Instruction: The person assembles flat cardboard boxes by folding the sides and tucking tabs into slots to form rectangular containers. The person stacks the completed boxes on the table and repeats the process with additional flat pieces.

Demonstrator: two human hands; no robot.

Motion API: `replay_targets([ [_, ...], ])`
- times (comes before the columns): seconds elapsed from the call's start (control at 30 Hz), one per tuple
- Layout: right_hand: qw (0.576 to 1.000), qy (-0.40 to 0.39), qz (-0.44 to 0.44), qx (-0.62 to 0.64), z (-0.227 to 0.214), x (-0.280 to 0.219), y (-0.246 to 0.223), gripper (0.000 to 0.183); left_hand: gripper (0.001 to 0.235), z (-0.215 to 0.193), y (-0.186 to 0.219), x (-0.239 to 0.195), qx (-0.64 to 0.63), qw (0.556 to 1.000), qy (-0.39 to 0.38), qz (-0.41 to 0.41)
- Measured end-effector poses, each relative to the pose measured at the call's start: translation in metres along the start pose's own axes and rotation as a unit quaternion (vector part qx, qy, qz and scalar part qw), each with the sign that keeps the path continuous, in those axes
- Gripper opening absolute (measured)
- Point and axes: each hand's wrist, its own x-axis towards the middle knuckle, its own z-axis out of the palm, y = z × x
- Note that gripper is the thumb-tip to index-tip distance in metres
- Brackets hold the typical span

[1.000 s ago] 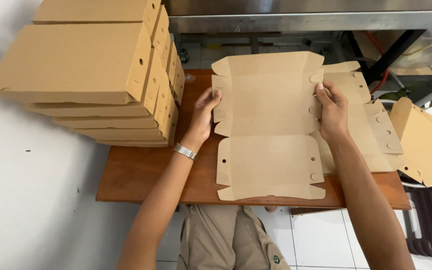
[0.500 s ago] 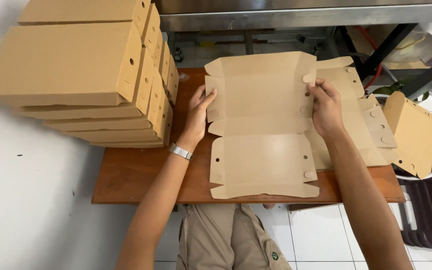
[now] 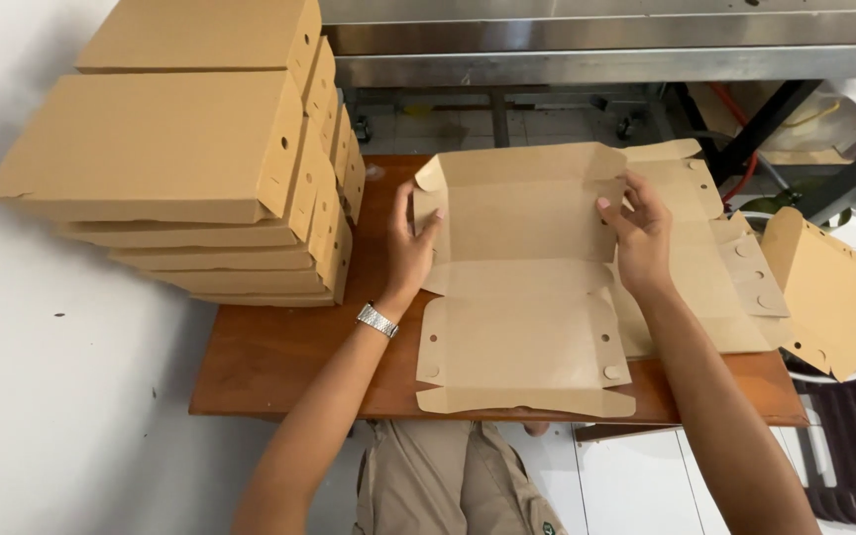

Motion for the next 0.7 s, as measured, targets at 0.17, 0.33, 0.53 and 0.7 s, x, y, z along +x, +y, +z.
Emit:
replay_targets([
  [0.17,0.979,-0.004,-0.142,-0.148,-0.001,-0.003,0.004,0.034,0.050,0.004,0.024,-0.009,-0.004,1.000,-0.020,0.005],
  [0.33,0.943,-0.020,-0.228,-0.241,0.016,-0.014,-0.023,0.028,0.045,0.006,0.031,-0.013,-0.012,1.000,-0.021,-0.007],
  [0.53,0.961,0.012,-0.224,-0.161,0.016,-0.013,-0.029,0.037,0.044,0.001,0.036,-0.009,-0.039,0.999,-0.004,-0.009],
  [0.7,0.984,-0.010,-0.151,-0.097,0.015,-0.013,-0.033,0.020,0.028,0.002,0.039,-0.008,-0.042,0.999,-0.012,0.019],
])
